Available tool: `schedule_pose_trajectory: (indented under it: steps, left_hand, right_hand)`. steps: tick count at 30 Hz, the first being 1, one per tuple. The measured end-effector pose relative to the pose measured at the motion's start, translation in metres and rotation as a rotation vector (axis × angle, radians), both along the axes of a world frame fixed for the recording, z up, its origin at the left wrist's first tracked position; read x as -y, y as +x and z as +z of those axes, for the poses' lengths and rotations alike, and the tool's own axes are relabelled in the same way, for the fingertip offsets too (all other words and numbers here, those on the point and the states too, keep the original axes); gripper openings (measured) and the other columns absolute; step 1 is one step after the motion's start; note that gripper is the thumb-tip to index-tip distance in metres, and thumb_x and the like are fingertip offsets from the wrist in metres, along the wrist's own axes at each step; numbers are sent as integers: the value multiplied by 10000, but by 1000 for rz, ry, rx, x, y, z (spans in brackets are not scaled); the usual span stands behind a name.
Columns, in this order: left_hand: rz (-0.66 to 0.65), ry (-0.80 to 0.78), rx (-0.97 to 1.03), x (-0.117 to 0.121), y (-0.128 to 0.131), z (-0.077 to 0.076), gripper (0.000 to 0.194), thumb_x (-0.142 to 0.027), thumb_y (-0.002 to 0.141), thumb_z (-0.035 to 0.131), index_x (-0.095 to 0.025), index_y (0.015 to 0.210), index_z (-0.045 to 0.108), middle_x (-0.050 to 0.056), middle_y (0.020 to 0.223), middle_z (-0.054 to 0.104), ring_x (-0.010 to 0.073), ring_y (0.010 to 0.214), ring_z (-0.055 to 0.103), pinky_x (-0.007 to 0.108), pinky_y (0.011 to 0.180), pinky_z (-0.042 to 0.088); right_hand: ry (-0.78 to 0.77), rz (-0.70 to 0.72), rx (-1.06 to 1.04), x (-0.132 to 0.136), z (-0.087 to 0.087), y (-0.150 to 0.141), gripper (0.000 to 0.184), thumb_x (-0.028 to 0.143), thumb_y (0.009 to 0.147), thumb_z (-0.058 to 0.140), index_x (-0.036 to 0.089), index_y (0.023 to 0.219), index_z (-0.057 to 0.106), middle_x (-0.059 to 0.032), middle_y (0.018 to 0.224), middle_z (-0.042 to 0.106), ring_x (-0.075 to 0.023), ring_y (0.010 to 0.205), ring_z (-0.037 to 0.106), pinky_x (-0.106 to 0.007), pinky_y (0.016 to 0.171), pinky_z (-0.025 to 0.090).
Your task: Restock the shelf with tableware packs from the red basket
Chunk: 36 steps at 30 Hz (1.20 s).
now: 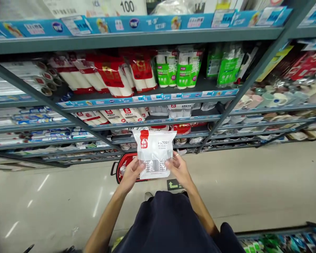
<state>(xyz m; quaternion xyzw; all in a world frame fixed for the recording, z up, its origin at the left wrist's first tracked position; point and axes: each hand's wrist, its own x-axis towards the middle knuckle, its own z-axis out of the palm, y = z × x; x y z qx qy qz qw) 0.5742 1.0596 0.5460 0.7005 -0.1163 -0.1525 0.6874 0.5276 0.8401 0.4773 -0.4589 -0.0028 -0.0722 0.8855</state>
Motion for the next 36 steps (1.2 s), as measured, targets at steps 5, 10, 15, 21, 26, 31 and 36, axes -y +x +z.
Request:
schedule_pose_trajectory:
  steps: [5, 10, 15, 21, 26, 31, 36]
  left_hand:
    - [60, 32, 0, 67, -28, -9, 715, -528, 904, 826, -184, 1502, 635, 152, 1444, 698, 291, 1298, 687, 384, 1124, 535]
    - [61, 28, -37, 105, -41, -22, 631, -496, 922, 820, -166, 1441, 675, 154, 1408, 720, 293, 1270, 701, 383, 1111, 538]
    - [89, -57, -75, 111, -36, -29, 600, -490, 927, 818, -175, 1421, 687, 139, 1405, 725, 285, 1286, 694, 368, 1107, 539]
    - [36, -183, -120, 106, -22, -38, 593, -498, 878, 867, -206, 1372, 716, 124, 1372, 739, 287, 1274, 699, 376, 1107, 547]
    - [-69, -229, -223, 107, -21, -64, 584, -497, 904, 844, -210, 1391, 697, 124, 1367, 739, 271, 1226, 722, 358, 1081, 557]
    - [-160, -168, -255, 117, -31, -90, 636, -536, 894, 842, -207, 1406, 655, 139, 1416, 709, 273, 1293, 692, 340, 1109, 532]
    - [-190, -26, -216, 147, -25, -104, 741, -564, 892, 829, -232, 1450, 472, 144, 1376, 703, 270, 1316, 667, 395, 1124, 524]
  right_hand:
    - [12, 60, -36, 66, -17, -15, 621, 489, 875, 874, 243, 1399, 649, -104, 1424, 708, -259, 1205, 724, -370, 1051, 588]
    - [29, 10, -127, 98, -39, -29, 765, 548, 852, 886, 235, 1476, 573, -123, 1439, 707, -278, 1276, 700, -387, 1089, 575]
    - [-36, -33, -148, 107, -37, -36, 706, 614, 929, 787, 216, 1490, 629, -118, 1441, 715, -298, 1362, 661, -429, 1184, 519]
    - [-227, -144, -179, 107, -8, -51, 626, 561, 963, 766, 265, 1503, 654, -73, 1591, 606, -289, 1424, 612, -426, 1182, 521]
    - [-262, -193, -241, 98, -8, -72, 629, 581, 954, 765, 251, 1478, 650, -100, 1466, 701, -278, 1309, 682, -406, 1091, 570]
    - [-255, -270, -301, 108, -29, -86, 640, 579, 880, 843, 234, 1385, 656, -115, 1353, 750, -270, 1230, 714, -388, 1009, 598]
    - [-298, -241, -301, 141, -56, -79, 640, 517, 901, 840, 219, 1417, 608, -117, 1361, 742, -270, 1237, 716, -421, 1040, 591]
